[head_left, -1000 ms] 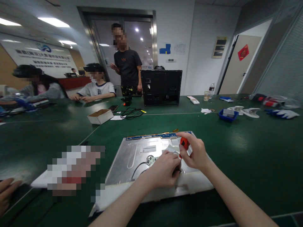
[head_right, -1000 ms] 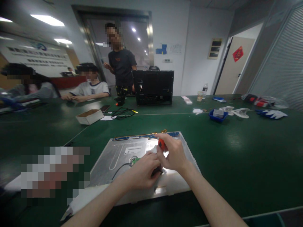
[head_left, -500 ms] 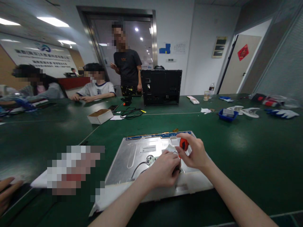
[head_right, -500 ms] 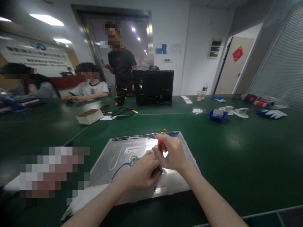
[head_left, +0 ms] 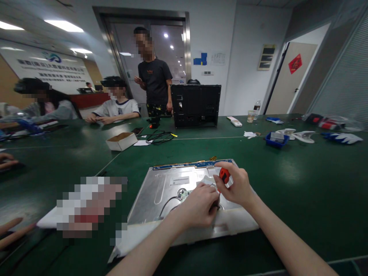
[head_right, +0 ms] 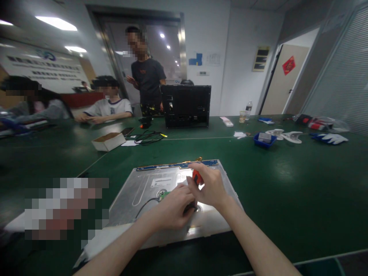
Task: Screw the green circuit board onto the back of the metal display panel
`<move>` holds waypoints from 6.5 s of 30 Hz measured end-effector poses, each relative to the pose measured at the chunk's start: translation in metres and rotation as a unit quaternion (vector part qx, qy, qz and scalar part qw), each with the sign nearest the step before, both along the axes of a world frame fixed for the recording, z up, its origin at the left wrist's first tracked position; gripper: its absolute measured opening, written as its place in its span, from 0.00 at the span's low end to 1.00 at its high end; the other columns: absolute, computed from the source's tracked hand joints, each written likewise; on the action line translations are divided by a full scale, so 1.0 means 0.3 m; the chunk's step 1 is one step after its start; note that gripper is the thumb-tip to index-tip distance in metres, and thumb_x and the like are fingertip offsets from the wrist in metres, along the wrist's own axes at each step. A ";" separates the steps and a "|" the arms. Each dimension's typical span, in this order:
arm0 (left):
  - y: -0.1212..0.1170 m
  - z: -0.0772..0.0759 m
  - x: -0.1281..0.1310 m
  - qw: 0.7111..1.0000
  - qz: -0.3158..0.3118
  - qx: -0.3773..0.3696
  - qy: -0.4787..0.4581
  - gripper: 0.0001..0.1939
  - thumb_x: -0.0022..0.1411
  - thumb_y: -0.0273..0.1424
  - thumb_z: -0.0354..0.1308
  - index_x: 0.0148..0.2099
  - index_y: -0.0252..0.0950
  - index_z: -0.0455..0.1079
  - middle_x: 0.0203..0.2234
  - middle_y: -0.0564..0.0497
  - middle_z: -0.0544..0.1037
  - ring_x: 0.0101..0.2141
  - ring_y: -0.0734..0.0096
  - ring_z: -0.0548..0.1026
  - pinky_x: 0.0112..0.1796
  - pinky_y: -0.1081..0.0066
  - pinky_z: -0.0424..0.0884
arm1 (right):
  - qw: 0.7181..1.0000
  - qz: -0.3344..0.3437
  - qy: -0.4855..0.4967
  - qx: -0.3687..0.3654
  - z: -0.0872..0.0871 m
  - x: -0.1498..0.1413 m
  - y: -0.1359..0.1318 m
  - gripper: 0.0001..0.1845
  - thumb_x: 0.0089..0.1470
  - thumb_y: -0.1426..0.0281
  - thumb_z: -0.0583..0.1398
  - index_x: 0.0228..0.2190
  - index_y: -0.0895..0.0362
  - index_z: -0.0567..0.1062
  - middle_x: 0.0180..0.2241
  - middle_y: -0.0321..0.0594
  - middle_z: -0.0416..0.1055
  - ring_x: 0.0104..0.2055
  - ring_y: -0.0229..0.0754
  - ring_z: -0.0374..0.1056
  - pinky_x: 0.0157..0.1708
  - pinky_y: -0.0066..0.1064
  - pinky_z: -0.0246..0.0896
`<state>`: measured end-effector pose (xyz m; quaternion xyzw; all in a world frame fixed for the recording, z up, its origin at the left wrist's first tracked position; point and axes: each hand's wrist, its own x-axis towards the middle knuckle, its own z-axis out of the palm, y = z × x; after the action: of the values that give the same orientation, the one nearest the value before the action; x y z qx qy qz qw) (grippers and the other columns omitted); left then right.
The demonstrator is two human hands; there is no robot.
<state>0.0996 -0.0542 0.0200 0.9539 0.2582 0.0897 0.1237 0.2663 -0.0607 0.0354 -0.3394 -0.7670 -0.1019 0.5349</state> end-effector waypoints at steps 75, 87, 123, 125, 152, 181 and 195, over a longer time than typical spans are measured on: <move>0.000 -0.003 -0.001 1.000 -0.001 -0.003 0.000 0.06 0.54 0.24 0.56 0.36 0.36 0.68 0.37 0.46 0.75 0.41 0.58 0.72 0.47 0.60 0.65 | 1.000 0.000 -0.002 0.011 0.012 -0.005 -0.007 0.09 0.57 0.70 0.58 0.42 0.54 0.69 0.23 0.31 0.69 0.20 0.34 0.64 0.21 0.24 0.59; 0.003 -0.008 -0.004 1.000 -0.005 -0.007 -0.008 0.03 0.54 0.24 0.56 0.33 0.36 0.67 0.38 0.46 0.76 0.41 0.58 0.73 0.46 0.61 0.65 | 0.999 0.047 -0.013 -0.015 0.022 0.006 -0.014 0.15 0.57 0.72 0.54 0.46 0.55 0.68 0.27 0.35 0.71 0.22 0.35 0.65 0.22 0.26 0.62; 0.000 0.006 -0.002 1.000 0.010 -0.013 0.004 0.02 0.54 0.25 0.55 0.32 0.36 0.65 0.37 0.47 0.76 0.40 0.60 0.72 0.44 0.62 0.65 | 1.000 0.014 -0.009 -0.011 0.005 0.000 0.003 0.20 0.61 0.68 0.59 0.55 0.50 0.69 0.30 0.34 0.68 0.24 0.34 0.63 0.24 0.26 0.61; 0.001 0.003 -0.003 1.000 0.007 -0.011 -0.001 0.02 0.55 0.25 0.55 0.33 0.36 0.66 0.38 0.46 0.76 0.41 0.60 0.72 0.45 0.62 0.65 | 1.000 0.009 -0.011 -0.008 0.006 -0.005 0.001 0.21 0.61 0.67 0.59 0.55 0.52 0.67 0.28 0.34 0.67 0.23 0.35 0.62 0.23 0.26 0.61; 0.001 0.002 -0.001 1.000 0.003 -0.013 0.006 0.04 0.54 0.24 0.56 0.34 0.36 0.67 0.36 0.46 0.75 0.40 0.59 0.72 0.45 0.61 0.65 | 0.999 0.045 0.024 -0.002 0.027 -0.008 -0.018 0.15 0.56 0.75 0.57 0.46 0.54 0.69 0.39 0.43 0.73 0.28 0.36 0.69 0.22 0.25 0.66; 0.003 0.003 -0.002 1.000 0.001 -0.018 0.005 0.04 0.54 0.25 0.56 0.34 0.36 0.67 0.37 0.46 0.76 0.40 0.59 0.73 0.44 0.62 0.65 | 0.999 0.036 0.027 0.013 0.035 -0.010 -0.023 0.16 0.56 0.77 0.56 0.46 0.52 0.71 0.39 0.43 0.76 0.37 0.42 0.74 0.31 0.32 0.72; -0.001 0.012 -0.003 1.000 0.002 -0.006 0.007 0.03 0.53 0.25 0.56 0.31 0.36 0.64 0.34 0.47 0.74 0.37 0.62 0.72 0.41 0.63 0.66 | 0.999 0.028 0.042 -0.017 0.018 -0.006 -0.018 0.15 0.57 0.74 0.55 0.47 0.52 0.64 0.36 0.41 0.77 0.28 0.39 0.74 0.27 0.29 0.70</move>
<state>0.0986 -0.0545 0.0236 0.9532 0.2619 0.0815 0.1268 0.2646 -0.0660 0.0406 -0.3313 -0.7548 -0.0594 0.5631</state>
